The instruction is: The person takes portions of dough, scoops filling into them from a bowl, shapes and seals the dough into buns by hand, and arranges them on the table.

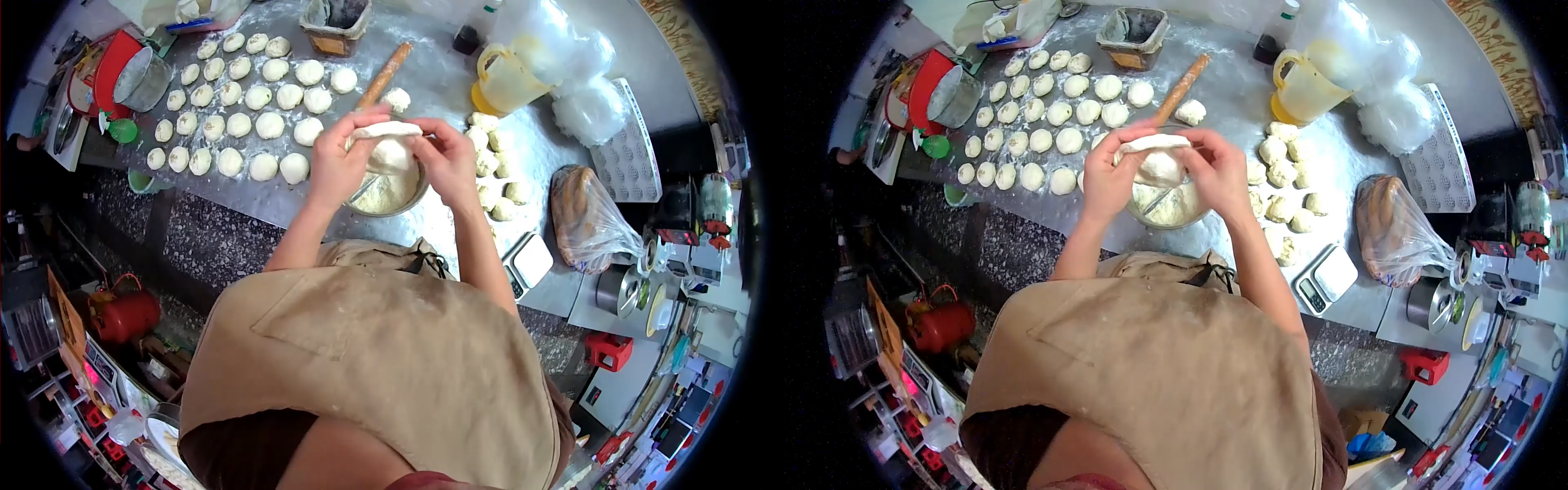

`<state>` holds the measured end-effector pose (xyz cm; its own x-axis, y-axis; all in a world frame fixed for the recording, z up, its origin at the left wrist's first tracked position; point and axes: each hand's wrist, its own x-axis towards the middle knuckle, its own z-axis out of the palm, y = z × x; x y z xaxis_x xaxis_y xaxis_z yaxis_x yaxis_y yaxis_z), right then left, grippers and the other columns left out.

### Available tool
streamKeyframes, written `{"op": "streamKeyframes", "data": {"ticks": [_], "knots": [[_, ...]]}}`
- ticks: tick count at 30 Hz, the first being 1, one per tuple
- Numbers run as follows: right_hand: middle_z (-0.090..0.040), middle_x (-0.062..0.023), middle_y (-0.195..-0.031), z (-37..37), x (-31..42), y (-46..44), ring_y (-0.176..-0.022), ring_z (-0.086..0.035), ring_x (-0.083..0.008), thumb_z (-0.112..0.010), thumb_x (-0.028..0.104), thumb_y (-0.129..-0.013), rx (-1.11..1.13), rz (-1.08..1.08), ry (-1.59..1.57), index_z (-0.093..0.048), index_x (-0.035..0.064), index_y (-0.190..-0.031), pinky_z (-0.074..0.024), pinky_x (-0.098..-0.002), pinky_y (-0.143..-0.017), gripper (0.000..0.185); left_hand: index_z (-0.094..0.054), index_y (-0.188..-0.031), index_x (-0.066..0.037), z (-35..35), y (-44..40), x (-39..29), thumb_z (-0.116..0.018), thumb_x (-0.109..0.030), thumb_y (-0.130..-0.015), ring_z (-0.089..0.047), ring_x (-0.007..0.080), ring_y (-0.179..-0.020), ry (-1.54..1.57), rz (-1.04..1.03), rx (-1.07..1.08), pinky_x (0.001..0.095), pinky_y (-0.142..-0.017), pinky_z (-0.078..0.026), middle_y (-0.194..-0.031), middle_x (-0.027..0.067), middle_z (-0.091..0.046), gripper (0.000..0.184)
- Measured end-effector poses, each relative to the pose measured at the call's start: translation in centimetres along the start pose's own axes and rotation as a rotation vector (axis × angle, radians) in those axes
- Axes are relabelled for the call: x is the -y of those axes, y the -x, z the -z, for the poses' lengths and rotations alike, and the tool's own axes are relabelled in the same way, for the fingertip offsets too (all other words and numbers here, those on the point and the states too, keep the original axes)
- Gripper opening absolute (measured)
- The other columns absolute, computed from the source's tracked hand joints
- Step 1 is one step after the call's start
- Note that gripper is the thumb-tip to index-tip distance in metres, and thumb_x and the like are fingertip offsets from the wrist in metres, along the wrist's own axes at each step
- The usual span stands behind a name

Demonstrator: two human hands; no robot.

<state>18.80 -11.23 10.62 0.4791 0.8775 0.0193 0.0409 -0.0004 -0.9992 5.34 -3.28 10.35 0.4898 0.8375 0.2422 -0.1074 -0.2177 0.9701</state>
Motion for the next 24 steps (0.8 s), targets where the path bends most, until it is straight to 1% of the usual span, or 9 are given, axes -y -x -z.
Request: {"op": "streamKeyframes", "data": {"ticks": [2,3,6,10,13,16,17,21,24], "knots": [[-0.062,-0.0034,-0.079,0.0,0.3,-0.2,-0.072,-0.057,-0.0085,-0.058,0.001,-0.079,-0.043,0.055,0.098,-0.062,0.0003,-0.096,-0.0467,-0.0227,-0.065,0.017,-0.060,-0.100,0.000,-0.3,0.2,-1.4,-0.056,0.005,-0.078,-0.057,0.0118,-0.093,0.233,0.153,-0.005,0.0249,-0.080,-0.046,-0.094,0.0088,-0.064,0.022],[-0.062,-0.0034,-0.079,0.0,0.7,-0.4,-0.072,-0.057,-0.0082,-0.059,0.002,-0.079,-0.030,0.131,0.136,-0.062,0.0004,-0.095,-0.0465,-0.0225,-0.065,0.016,-0.053,-0.109,-0.001,0.9,-0.1,-1.5,-0.061,0.003,-0.076,-0.057,0.0122,-0.089,0.061,0.200,0.230,0.0245,-0.078,-0.046,-0.092,0.0079,-0.062,0.034],[-0.062,-0.0036,-0.078,-0.2,1.7,-0.7,-0.069,-0.056,-0.0077,-0.063,0.004,-0.078,0.006,0.145,-0.001,-0.062,0.0003,-0.092,-0.0462,-0.0222,-0.064,0.015,-0.047,-0.116,-0.004,1.9,-1.2,-0.1,-0.067,-0.006,-0.073,-0.058,0.0130,-0.083,-0.200,0.213,0.198,0.0263,-0.075,-0.047,-0.092,0.0093,-0.062,0.047],[-0.060,-0.0048,-0.079,0.6,1.3,-0.9,-0.066,-0.056,-0.0102,-0.065,0.004,-0.075,0.115,0.136,0.243,-0.062,0.0012,-0.093,-0.0456,-0.0241,-0.061,0.018,-0.055,-0.105,-0.004,0.7,-0.6,0.1,-0.067,-0.009,-0.074,-0.058,0.0116,-0.077,-0.028,0.066,0.142,0.0260,-0.069,-0.047,-0.086,0.0076,-0.063,0.034],[-0.058,-0.0086,-0.076,-0.7,1.6,-1.1,-0.064,-0.057,-0.0198,-0.066,0.004,-0.073,-0.016,0.373,0.380,-0.063,0.0045,-0.090,-0.0458,-0.0271,-0.058,0.018,-0.059,-0.098,-0.002,1.1,-1.0,0.4,-0.069,-0.012,-0.072,-0.058,0.0111,-0.076,-0.094,0.156,0.165,0.0265,-0.066,-0.047,-0.083,0.0082,-0.063,0.030],[-0.058,-0.0088,-0.077,-1.3,2.5,-1.1,-0.065,-0.058,-0.0201,-0.065,0.005,-0.072,-0.043,0.587,0.410,-0.063,0.0039,-0.089,-0.0460,-0.0287,-0.058,0.017,-0.060,-0.095,-0.001,0.9,-1.1,0.8,-0.069,-0.012,-0.072,-0.058,0.0110,-0.076,-0.147,0.178,0.132,0.0271,-0.066,-0.046,-0.083,0.0088,-0.064,0.028],[-0.058,-0.0084,-0.079,-0.8,1.3,-1.2,-0.066,-0.059,-0.0213,-0.066,0.008,-0.073,0.058,0.442,0.393,-0.063,0.0053,-0.090,-0.0461,-0.0297,-0.059,0.018,-0.061,-0.095,-0.001,0.7,-0.9,0.7,-0.069,-0.012,-0.072,-0.058,0.0108,-0.075,-0.147,0.179,0.142,0.0265,-0.066,-0.046,-0.083,0.0083,-0.064,0.027],[-0.058,-0.0066,-0.079,-1.3,1.6,-1.4,-0.066,-0.057,-0.0193,-0.067,0.011,-0.074,-0.013,0.455,0.552,-0.063,0.0044,-0.089,-0.0457,-0.0281,-0.059,0.017,-0.061,-0.099,-0.002,0.1,-1.0,0.2,-0.067,-0.010,-0.076,-0.057,0.0090,-0.077,0.062,0.189,0.122,0.0240,-0.069,-0.046,-0.086,0.0039,-0.064,0.025],[-0.059,-0.0056,-0.074,-2.0,1.4,-1.1,-0.062,-0.056,-0.0171,-0.067,0.011,-0.074,-0.244,0.508,0.325,-0.064,0.0023,-0.088,-0.0448,-0.0265,-0.057,0.017,-0.059,-0.104,-0.001,0.4,-1.3,0.5,-0.065,-0.009,-0.078,-0.055,0.0076,-0.083,0.074,0.260,0.091,0.0231,-0.074,-0.045,-0.094,0.0023,-0.062,0.028]]}}
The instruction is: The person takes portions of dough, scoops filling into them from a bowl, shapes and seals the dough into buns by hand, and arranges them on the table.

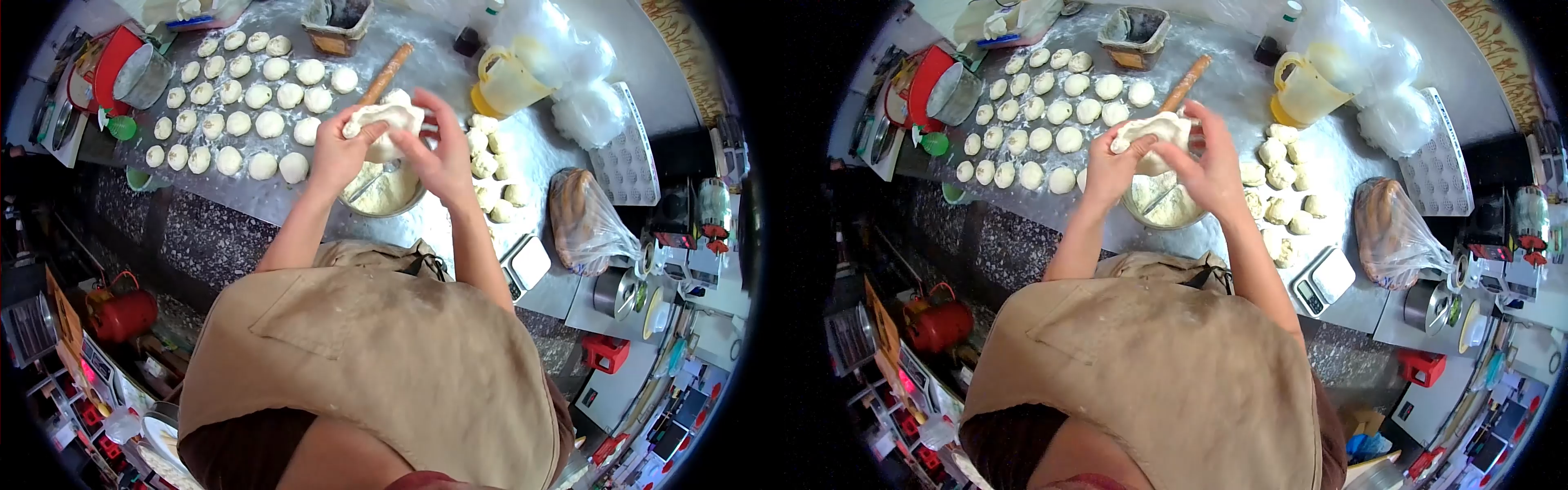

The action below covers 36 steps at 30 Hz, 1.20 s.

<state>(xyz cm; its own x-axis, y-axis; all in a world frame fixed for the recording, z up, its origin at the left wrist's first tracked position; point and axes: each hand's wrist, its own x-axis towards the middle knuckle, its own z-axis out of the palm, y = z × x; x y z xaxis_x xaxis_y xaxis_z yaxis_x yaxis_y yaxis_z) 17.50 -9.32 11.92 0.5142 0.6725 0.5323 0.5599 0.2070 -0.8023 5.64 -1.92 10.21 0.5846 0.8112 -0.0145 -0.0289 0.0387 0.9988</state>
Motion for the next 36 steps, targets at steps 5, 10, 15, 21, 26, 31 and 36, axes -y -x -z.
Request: {"op": "streamKeyframes", "data": {"ticks": [5,10,15,21,26,31,36], "knots": [[-0.062,-0.0074,-0.072,0.3,-1.4,1.4,-0.062,-0.056,-0.0129,-0.064,0.010,-0.078,0.122,-0.202,-0.021,-0.064,0.0002,-0.092,-0.0454,-0.0269,-0.056,0.017,-0.059,-0.103,0.000,-1.0,-0.1,1.1,-0.065,-0.007,-0.078,-0.056,0.0095,-0.084,0.291,-0.027,-0.079,0.0230,-0.074,-0.046,-0.094,0.0040,-0.062,0.026],[-0.063,-0.0039,-0.074,-1.3,-1.1,2.1,-0.070,-0.058,-0.0088,-0.063,0.009,-0.079,-0.027,-0.599,-0.564,-0.064,0.0019,-0.091,-0.0473,-0.0267,-0.061,0.014,-0.059,-0.102,0.002,-1.2,-0.6,1.8,-0.066,-0.006,-0.078,-0.058,0.0119,-0.082,0.560,0.114,-0.204,0.0238,-0.073,-0.047,-0.092,0.0046,-0.062,0.026],[-0.057,0.0013,-0.076,-1.3,-2.9,3.3,-0.068,-0.049,-0.0055,-0.056,0.007,-0.081,0.156,-0.484,-0.164,-0.062,0.0011,-0.097,-0.0411,-0.0209,-0.059,0.018,-0.057,-0.105,0.002,-0.6,-0.7,3.7,-0.056,0.001,-0.081,-0.059,0.0168,-0.090,0.508,0.112,-0.126,0.0287,-0.081,-0.048,-0.099,0.0088,-0.062,0.024],[-0.054,-0.0061,-0.110,-3.7,-3.3,4.4,-0.096,-0.053,-0.0160,-0.054,0.006,-0.085,0.251,-0.804,-0.835,-0.046,0.0054,-0.118,-0.0465,-0.0306,-0.079,0.033,-0.058,-0.106,-0.002,0.0,0.2,4.4,-0.053,-0.001,-0.084,-0.056,0.0127,-0.091,0.552,-0.024,-0.163,0.0264,-0.081,-0.046,-0.101,0.0042,-0.061,0.023],[-0.053,0.0017,-0.074,-5.6,-3.7,4.5,-0.059,-0.043,-0.0045,-0.058,-0.001,-0.079,0.119,-0.627,-0.593,-0.052,0.0059,-0.088,-0.0338,-0.0181,-0.049,0.013,-0.044,-0.124,-0.002,1.0,1.2,5.4,-0.055,-0.009,-0.087,-0.053,0.0117,-0.098,0.825,-0.156,-0.232,0.0267,-0.086,-0.043,-0.113,0.0062,-0.055,0.039],[-0.053,0.0015,-0.074,-6.4,-1.7,4.6,-0.060,-0.044,-0.0041,-0.059,0.001,-0.081,0.203,-0.596,-0.559,-0.055,0.0033,-0.088,-0.0349,-0.0177,-0.053,0.009,-0.047,-0.121,-0.003,1.4,2.8,5.8,-0.056,-0.005,-0.084,-0.053,0.0111,-0.098,0.757,-0.106,-0.268,0.0248,-0.084,-0.043,-0.111,0.0051,-0.056,0.038],[-0.054,0.0015,-0.075,-6.3,-2.8,5.9,-0.064,-0.046,-0.0038,-0.061,0.001,-0.081,0.275,-0.657,-0.579,-0.056,0.0015,-0.088,-0.0368,-0.0165,-0.057,0.009,-0.059,-0.104,-0.003,1.9,3.9,6.3,-0.060,-0.004,-0.081,-0.055,0.0082,-0.088,0.471,0.004,-0.472,0.0237,-0.075,-0.046,-0.095,0.0014,-0.061,0.023]]}}
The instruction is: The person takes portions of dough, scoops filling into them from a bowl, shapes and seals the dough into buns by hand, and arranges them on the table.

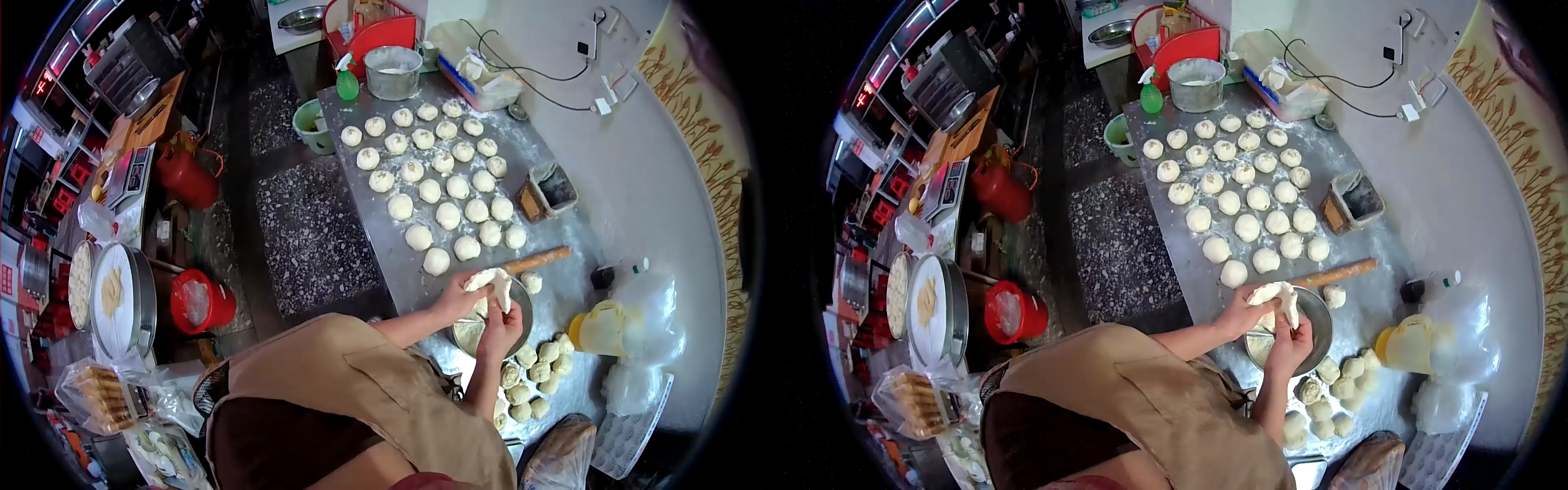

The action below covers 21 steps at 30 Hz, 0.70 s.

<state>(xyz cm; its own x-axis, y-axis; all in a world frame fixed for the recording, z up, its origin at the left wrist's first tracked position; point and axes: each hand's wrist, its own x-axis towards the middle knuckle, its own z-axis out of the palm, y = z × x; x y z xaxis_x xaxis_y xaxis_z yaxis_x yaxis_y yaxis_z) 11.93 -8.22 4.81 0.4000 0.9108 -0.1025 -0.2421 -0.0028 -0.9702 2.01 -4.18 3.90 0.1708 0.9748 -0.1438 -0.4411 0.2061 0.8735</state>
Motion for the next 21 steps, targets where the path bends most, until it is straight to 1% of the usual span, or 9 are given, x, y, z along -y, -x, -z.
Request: {"op": "streamKeyframes", "data": {"ticks": [4,6,10,13,16,17,18,20,21], "knots": [[-0.056,0.0006,-0.079,0.2,-0.7,0.4,-0.065,-0.048,-0.0039,-0.060,0.001,-0.081,-0.009,0.018,-0.030,-0.057,0.0011,-0.089,-0.0379,-0.0167,-0.056,0.009,-0.058,-0.105,-0.002,0.2,0.4,0.2,-0.059,-0.005,-0.082,-0.055,0.0079,-0.088,0.021,0.009,0.018,0.0233,-0.075,-0.045,-0.098,0.0014,-0.060,0.024],[-0.057,0.0010,-0.077,0.5,-1.0,0.6,-0.063,-0.047,-0.0037,-0.060,0.004,-0.082,-0.020,0.040,0.004,-0.057,0.0013,-0.089,-0.0370,-0.0168,-0.055,0.008,-0.057,-0.106,-0.002,0.2,0.8,0.3,-0.060,-0.004,-0.081,-0.055,0.0093,-0.090,0.283,0.127,0.121,0.0241,-0.077,-0.046,-0.099,0.0026,-0.060,0.025],[-0.057,0.0015,-0.074,1.5,-1.7,1.0,-0.059,-0.046,-0.0031,-0.059,0.010,-0.085,-0.062,0.109,0.099,-0.058,0.0019,-0.089,-0.0346,-0.0166,-0.051,0.009,-0.056,-0.107,-0.001,-0.2,1.3,0.9,-0.060,-0.004,-0.081,-0.055,0.0102,-0.092,0.259,0.206,0.164,0.0248,-0.078,-0.046,-0.101,0.0024,-0.059,0.026],[-0.058,-0.0004,-0.079,2.5,-1.6,1.2,-0.066,-0.050,-0.0047,-0.058,0.007,-0.085,0.032,0.124,0.262,-0.058,-0.0009,-0.093,-0.0406,-0.0181,-0.058,0.011,-0.056,-0.107,-0.001,0.4,0.6,3.2,-0.061,-0.003,-0.080,-0.057,0.0112,-0.089,0.072,0.193,-0.040,0.0252,-0.077,-0.047,-0.099,0.0036,-0.060,0.027],[-0.061,-0.0062,-0.082,4.2,-1.3,-0.7,-0.065,-0.057,-0.0132,-0.055,0.002,-0.083,0.025,-0.078,0.398,-0.058,0.0009,-0.104,-0.0467,-0.0247,-0.064,0.021,-0.056,-0.107,0.000,1.6,-0.4,3.6,-0.061,-0.003,-0.080,-0.059,0.0126,-0.087,0.111,0.124,-0.200,0.0259,-0.076,-0.049,-0.099,0.0051,-0.061,0.028],[-0.058,-0.0111,-0.093,6.3,-2.4,-1.9,-0.078,-0.059,-0.0248,-0.055,-0.003,-0.076,0.132,0.349,0.964,-0.058,0.0107,-0.110,-0.0483,-0.0317,-0.073,0.037,-0.057,-0.102,-0.001,1.7,-0.7,2.7,-0.062,-0.005,-0.079,-0.059,0.0123,-0.085,0.197,0.095,-0.259,0.0264,-0.073,-0.050,-0.096,0.0041,-0.061,0.025],[-0.058,-0.0111,-0.093,6.7,-3.3,-2.5,-0.078,-0.059,-0.0248,-0.055,-0.003,-0.076,0.134,0.349,0.966,-0.058,0.0107,-0.110,-0.0483,-0.0317,-0.073,0.037,-0.057,-0.103,-0.001,2.2,-1.1,2.5,-0.061,-0.004,-0.079,-0.059,0.0130,-0.084,0.281,0.093,-0.233,0.0273,-0.074,-0.050,-0.097,0.0048,-0.061,0.025],[-0.051,-0.0134,-0.103,6.9,-4.6,-3.3,-0.097,-0.053,-0.0303,-0.055,-0.003,-0.070,0.708,0.146,1.498,-0.059,0.0202,-0.111,-0.0465,-0.0358,-0.082,0.047,-0.056,-0.107,-0.001,2.7,-1.2,2.6,-0.061,-0.004,-0.079,-0.059,0.0136,-0.085,0.343,0.113,-0.174,0.0280,-0.074,-0.050,-0.098,0.0048,-0.060,0.028],[-0.047,-0.0122,-0.106,6.4,-4.8,-3.3,-0.103,-0.050,-0.0281,-0.055,0.002,-0.073,0.884,0.052,1.589,-0.061,0.0234,-0.109,-0.0454,-0.0384,-0.084,0.042,-0.056,-0.107,-0.001,3.0,-1.2,2.9,-0.061,-0.004,-0.079,-0.059,0.0136,-0.085,0.344,0.112,-0.174,0.0280,-0.074,-0.050,-0.098,0.0048,-0.060,0.028]]}}
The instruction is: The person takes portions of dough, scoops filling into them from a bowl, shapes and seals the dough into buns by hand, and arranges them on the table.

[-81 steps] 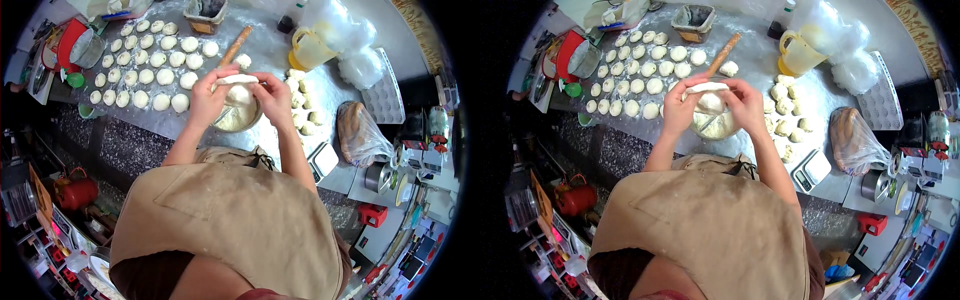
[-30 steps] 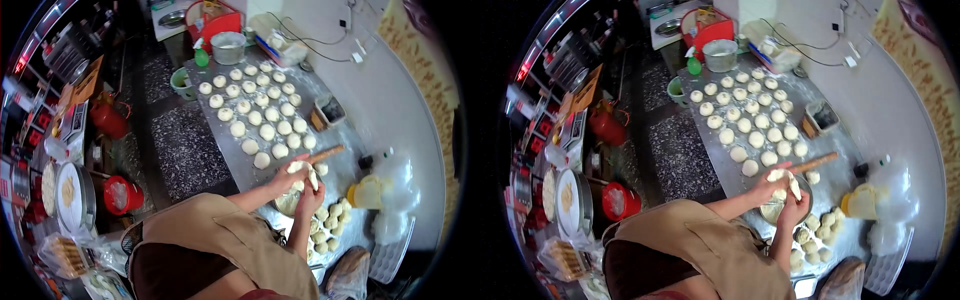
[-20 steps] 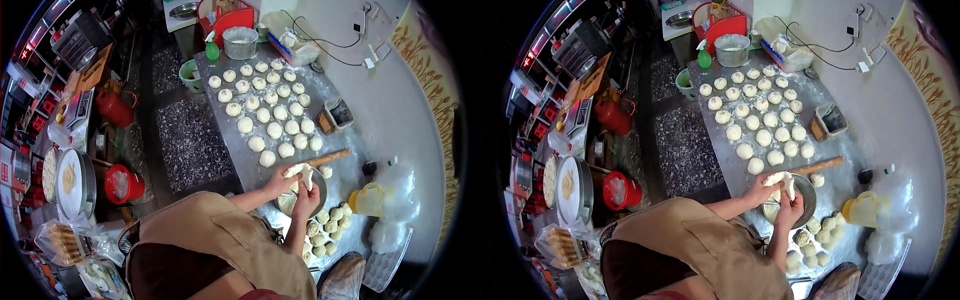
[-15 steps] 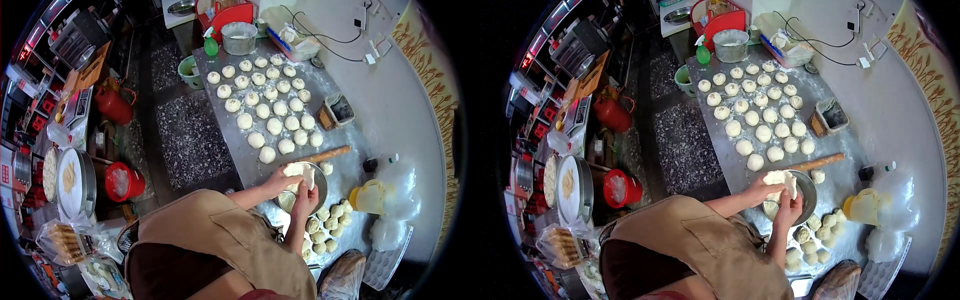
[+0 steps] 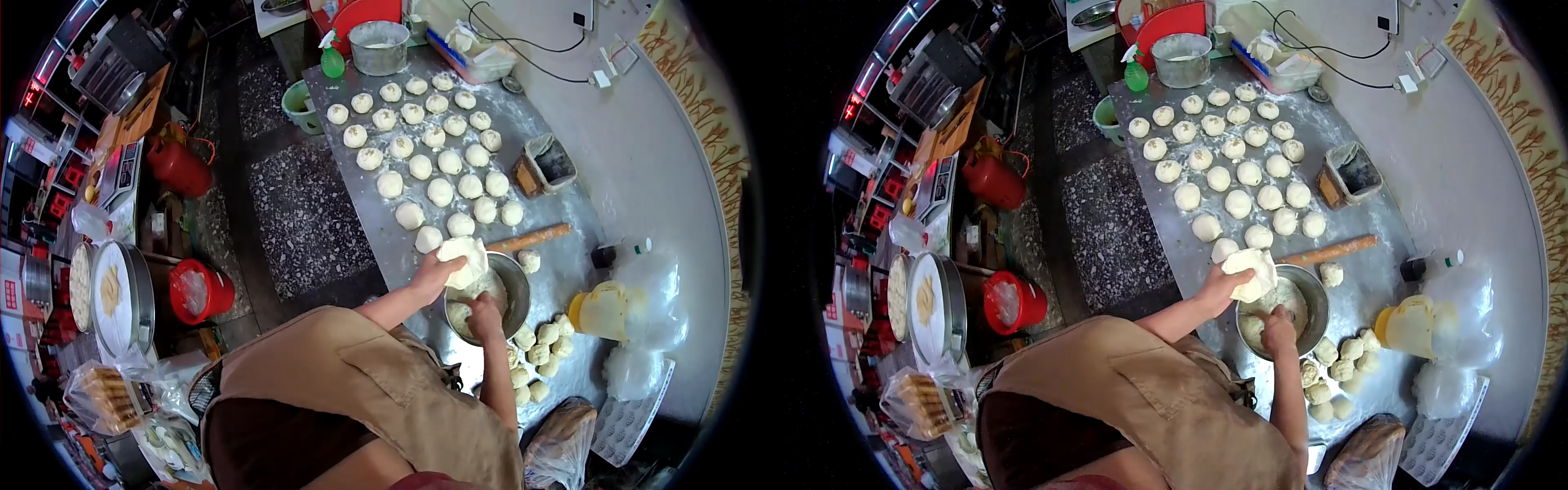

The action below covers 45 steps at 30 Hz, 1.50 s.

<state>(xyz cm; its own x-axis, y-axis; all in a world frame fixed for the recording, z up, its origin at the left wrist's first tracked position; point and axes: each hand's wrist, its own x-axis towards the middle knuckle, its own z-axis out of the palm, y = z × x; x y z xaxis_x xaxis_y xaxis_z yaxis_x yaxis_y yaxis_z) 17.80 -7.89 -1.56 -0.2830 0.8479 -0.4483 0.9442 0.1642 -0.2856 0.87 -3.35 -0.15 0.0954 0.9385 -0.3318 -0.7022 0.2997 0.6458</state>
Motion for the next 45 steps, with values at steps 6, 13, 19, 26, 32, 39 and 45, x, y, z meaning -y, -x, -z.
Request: {"op": "streamKeyframes", "data": {"ticks": [6,13,19,26,32,39,45], "knots": [[-0.056,-0.0162,-0.088,-2.4,-1.2,-0.6,-0.082,-0.059,-0.0328,-0.050,0.019,-0.080,-0.152,0.068,0.068,-0.061,0.0096,-0.087,-0.0492,-0.0437,-0.069,0.016,-0.050,-0.116,-0.003,2.3,0.8,0.5,-0.058,-0.006,-0.080,-0.056,0.0175,-0.097,0.098,0.066,0.029,0.0334,-0.083,-0.047,-0.107,0.0054,-0.057,0.037],[-0.057,-0.0158,-0.091,-1.0,-4.0,3.1,-0.084,-0.057,-0.0348,-0.054,0.010,-0.077,-0.578,-0.202,-0.383,-0.060,0.0081,-0.096,-0.0461,-0.0427,-0.073,0.020,-0.047,-0.118,-0.001,2.7,0.0,-3.0,-0.052,-0.010,-0.085,-0.054,0.0249,-0.107,0.212,0.201,-0.102,0.0382,-0.091,-0.045,-0.114,0.0114,-0.055,0.035],[-0.058,-0.0126,-0.090,-2.0,0.4,0.3,-0.085,-0.060,-0.0301,-0.053,0.010,-0.075,-0.268,0.052,-0.101,-0.059,0.0125,-0.098,-0.0500,-0.0394,-0.070,0.023,-0.046,-0.119,-0.003,2.2,0.0,-1.3,-0.052,-0.012,-0.084,-0.054,0.0247,-0.107,0.221,0.251,-0.080,0.0386,-0.089,-0.046,-0.115,0.0101,-0.055,0.036],[-0.058,-0.0114,-0.094,-0.7,-0.6,-1.9,-0.091,-0.059,-0.0281,-0.053,0.010,-0.074,-0.332,-0.010,-0.105,-0.058,0.0090,-0.100,-0.0496,-0.0369,-0.074,0.027,-0.046,-0.121,-0.004,3.1,0.4,0.8,-0.052,-0.011,-0.084,-0.054,0.0237,-0.107,0.215,0.300,-0.091,0.0369,-0.087,-0.047,-0.115,0.0092,-0.055,0.038],[-0.056,-0.0114,-0.102,-3.8,-0.8,-4.5,-0.099,-0.057,-0.0283,-0.055,0.011,-0.073,0.051,0.188,0.187,-0.061,0.0090,-0.095,-0.0489,-0.0370,-0.077,0.022,-0.045,-0.121,-0.003,2.6,0.2,1.2,-0.053,-0.010,-0.084,-0.053,0.0229,-0.107,0.199,0.296,-0.072,0.0361,-0.090,-0.045,-0.116,0.0092,-0.055,0.038],[-0.058,-0.0115,-0.086,-0.6,-3.2,-0.9,-0.077,-0.060,-0.0296,-0.057,0.022,-0.078,-0.489,-0.070,-0.075,-0.062,0.0092,-0.087,-0.0490,-0.0392,-0.070,0.017,-0.044,-0.122,-0.003,2.2,0.1,1.3,-0.051,-0.011,-0.085,-0.052,0.0231,-0.109,0.099,0.290,-0.041,0.0369,-0.092,-0.043,-0.118,0.0090,-0.053,0.039],[-0.063,-0.0165,-0.077,0.5,-3.8,2.5,-0.075,-0.061,-0.0327,-0.058,0.029,-0.080,-0.522,-0.321,-0.409,-0.066,0.0063,-0.077,-0.0479,-0.0392,-0.067,0.024,-0.046,-0.120,0.001,2.2,-0.6,1.7,-0.056,-0.008,-0.082,-0.054,0.0239,-0.106,-0.045,0.245,0.030,0.0366,-0.088,-0.046,-0.114,0.0113,-0.055,0.040]]}}
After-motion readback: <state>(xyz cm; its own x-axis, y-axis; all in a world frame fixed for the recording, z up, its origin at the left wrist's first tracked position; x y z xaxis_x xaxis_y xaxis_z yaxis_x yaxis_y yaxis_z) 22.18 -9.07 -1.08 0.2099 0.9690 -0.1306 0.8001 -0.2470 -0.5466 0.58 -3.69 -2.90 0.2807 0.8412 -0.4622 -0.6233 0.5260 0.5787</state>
